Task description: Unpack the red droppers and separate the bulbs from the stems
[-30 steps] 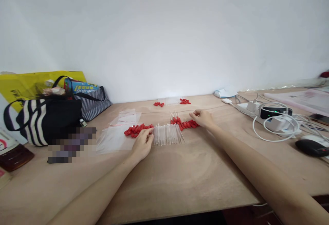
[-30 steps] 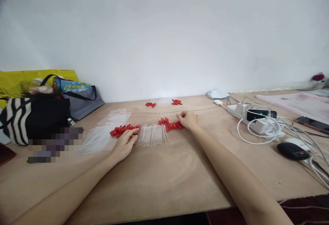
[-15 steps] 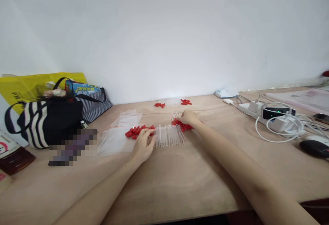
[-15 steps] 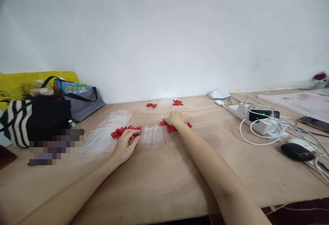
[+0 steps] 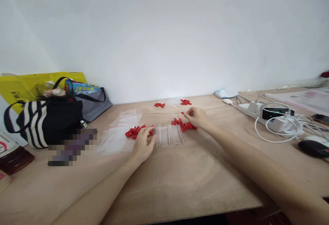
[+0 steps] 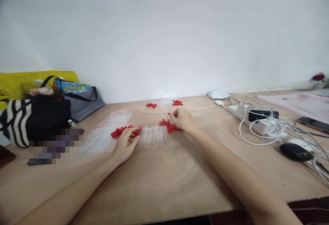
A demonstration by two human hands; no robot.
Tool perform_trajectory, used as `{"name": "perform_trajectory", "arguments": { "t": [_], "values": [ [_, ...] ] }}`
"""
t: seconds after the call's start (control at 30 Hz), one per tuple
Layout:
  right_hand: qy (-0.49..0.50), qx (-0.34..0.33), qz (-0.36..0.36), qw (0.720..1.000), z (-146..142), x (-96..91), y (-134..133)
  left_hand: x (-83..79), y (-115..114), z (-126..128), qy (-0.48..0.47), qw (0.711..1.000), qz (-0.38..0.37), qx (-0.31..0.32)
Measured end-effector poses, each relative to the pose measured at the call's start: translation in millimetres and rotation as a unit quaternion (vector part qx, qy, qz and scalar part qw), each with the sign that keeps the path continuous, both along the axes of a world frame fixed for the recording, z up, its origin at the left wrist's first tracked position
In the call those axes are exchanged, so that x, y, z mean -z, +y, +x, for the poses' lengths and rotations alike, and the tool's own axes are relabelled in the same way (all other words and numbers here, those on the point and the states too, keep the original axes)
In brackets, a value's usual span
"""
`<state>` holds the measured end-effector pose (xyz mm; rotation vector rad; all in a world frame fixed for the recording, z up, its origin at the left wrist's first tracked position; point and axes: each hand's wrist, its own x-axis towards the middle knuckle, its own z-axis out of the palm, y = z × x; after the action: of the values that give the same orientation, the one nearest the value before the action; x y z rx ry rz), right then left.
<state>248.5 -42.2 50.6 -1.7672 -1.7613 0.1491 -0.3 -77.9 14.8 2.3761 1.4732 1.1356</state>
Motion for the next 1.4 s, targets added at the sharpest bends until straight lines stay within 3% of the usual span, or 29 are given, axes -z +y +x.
{"name": "perform_trajectory", "arguments": {
  "t": [0.07,0.2,0.4,0.5,0.73,1.2,1.3,1.4],
  "values": [
    [0.007,-0.083,0.083,0.993,7,11.3,-17,0.2,-1,1,0.02,1.0,0.017,-0.004],
    [-0.065,-0.179,0.212,0.959,9,38.7,-49,-2.7,-6,6,0.082,0.993,0.085,0.005],
    [-0.104,-0.257,0.291,0.916,-7,50.9,-64,-4.9,-16,16,0.206,0.952,0.215,0.076],
    [-0.111,-0.269,0.3,0.909,-14,48.5,-66,-3.4,-19,21,0.233,0.935,0.248,0.097],
    [-0.111,-0.25,0.29,0.917,-20,46.5,-70,-5.8,-24,29,0.247,0.928,0.259,0.103],
    [-0.163,-0.319,0.305,0.882,-18,48.0,-72,-9.1,-29,25,0.236,0.927,0.26,0.129],
    [-0.155,-0.293,0.297,0.895,-6,48.6,-71,-9.9,-24,9,0.229,0.935,0.249,0.11],
    [-0.098,-0.229,0.28,0.927,12,48.9,-70,-9.1,-19,-13,0.201,0.95,0.234,0.037]
  ]
}}
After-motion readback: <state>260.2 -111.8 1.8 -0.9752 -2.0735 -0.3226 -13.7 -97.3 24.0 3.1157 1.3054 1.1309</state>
